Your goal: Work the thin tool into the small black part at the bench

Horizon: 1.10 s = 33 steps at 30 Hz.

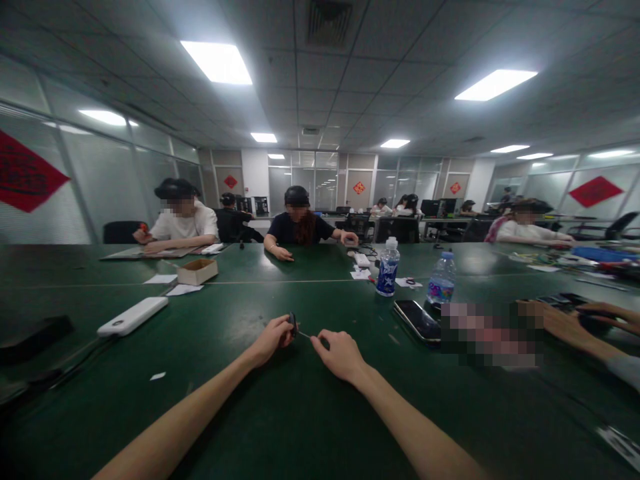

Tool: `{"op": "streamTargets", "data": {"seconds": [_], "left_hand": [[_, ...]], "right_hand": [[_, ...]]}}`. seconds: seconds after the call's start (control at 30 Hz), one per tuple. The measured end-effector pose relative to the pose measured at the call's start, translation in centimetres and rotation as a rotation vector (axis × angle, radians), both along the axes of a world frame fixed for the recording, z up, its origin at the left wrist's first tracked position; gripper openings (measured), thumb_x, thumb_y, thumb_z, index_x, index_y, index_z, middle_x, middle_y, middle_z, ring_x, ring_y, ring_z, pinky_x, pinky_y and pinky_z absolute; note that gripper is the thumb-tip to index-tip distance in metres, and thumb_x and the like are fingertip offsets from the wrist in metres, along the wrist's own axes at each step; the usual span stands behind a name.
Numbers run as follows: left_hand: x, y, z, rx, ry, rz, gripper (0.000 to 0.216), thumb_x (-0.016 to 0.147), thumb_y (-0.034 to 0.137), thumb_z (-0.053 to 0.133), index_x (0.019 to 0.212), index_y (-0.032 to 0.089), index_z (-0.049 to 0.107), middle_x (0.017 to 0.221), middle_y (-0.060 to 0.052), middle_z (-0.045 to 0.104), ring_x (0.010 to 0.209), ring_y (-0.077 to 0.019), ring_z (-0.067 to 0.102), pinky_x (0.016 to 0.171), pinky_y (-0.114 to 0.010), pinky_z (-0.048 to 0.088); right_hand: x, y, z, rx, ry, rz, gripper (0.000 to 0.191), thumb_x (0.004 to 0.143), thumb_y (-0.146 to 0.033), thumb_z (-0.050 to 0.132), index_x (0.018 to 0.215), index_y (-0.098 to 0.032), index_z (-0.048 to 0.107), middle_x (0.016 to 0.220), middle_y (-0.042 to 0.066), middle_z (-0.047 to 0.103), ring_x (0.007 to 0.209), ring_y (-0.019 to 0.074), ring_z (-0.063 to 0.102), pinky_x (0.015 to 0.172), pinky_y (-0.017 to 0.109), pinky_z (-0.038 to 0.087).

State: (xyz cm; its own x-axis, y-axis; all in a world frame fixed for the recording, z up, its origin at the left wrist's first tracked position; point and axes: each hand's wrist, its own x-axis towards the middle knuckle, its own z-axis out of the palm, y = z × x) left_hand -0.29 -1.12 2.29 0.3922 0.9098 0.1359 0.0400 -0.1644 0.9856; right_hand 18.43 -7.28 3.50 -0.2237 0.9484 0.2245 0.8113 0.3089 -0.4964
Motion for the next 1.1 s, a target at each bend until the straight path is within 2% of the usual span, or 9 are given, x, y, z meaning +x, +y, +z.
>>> {"op": "streamTargets", "data": {"seconds": [0.23, 0.43, 0.73, 1.1], "left_hand": [[-0.04, -0.02, 0.01, -0.006, -0.004, -0.011, 0.016, 0.071, 0.03, 0.048, 0.074, 0.015, 0.052, 0.051, 0.005, 0.046, 0.045, -0.009, 0.041, 0.046, -0.021, 0.028], [-0.07, 0.23, -0.21, -0.001, 0.002, -0.017, 0.017, 0.071, 0.032, 0.048, 0.073, 0.015, 0.052, 0.051, 0.005, 0.047, 0.045, -0.0089, 0.041, 0.046, -0.021, 0.029], [0.06, 0.23, -0.2, 0.0, 0.0, 0.0, 0.017, 0.07, 0.032, 0.049, 0.072, 0.015, 0.052, 0.05, 0.005, 0.046, 0.044, -0.0085, 0.04, 0.046, -0.021, 0.028], [0.01, 0.45, -0.47, 0.011, 0.029, -0.028, 0.015, 0.071, 0.03, 0.048, 0.07, 0.016, 0.051, 0.05, 0.005, 0.047, 0.044, -0.0089, 0.04, 0.046, -0.021, 0.029]], "right_hand": [[0.14, 0.2, -0.26, 0.023, -0.008, 0.006, 0.04, 0.092, -0.048, 0.038, 0.086, -0.021, 0.066, 0.073, 0.002, 0.066, 0.063, 0.0146, 0.06, 0.058, 0.024, 0.04], [0.08, -0.05, 0.1, -0.022, 0.001, 0.001, 0.039, 0.093, -0.047, 0.037, 0.086, -0.021, 0.065, 0.074, 0.002, 0.067, 0.062, 0.0145, 0.06, 0.057, 0.023, 0.04], [0.02, 0.31, -0.4, 0.023, 0.001, -0.015, 0.039, 0.093, -0.047, 0.038, 0.084, -0.02, 0.066, 0.072, 0.002, 0.066, 0.062, 0.0153, 0.06, 0.057, 0.024, 0.04], [0.07, 0.39, -0.32, -0.007, 0.102, -0.045, 0.042, 0.094, -0.047, 0.033, 0.084, -0.019, 0.063, 0.07, 0.002, 0.065, 0.061, 0.0149, 0.06, 0.056, 0.024, 0.04]]}}
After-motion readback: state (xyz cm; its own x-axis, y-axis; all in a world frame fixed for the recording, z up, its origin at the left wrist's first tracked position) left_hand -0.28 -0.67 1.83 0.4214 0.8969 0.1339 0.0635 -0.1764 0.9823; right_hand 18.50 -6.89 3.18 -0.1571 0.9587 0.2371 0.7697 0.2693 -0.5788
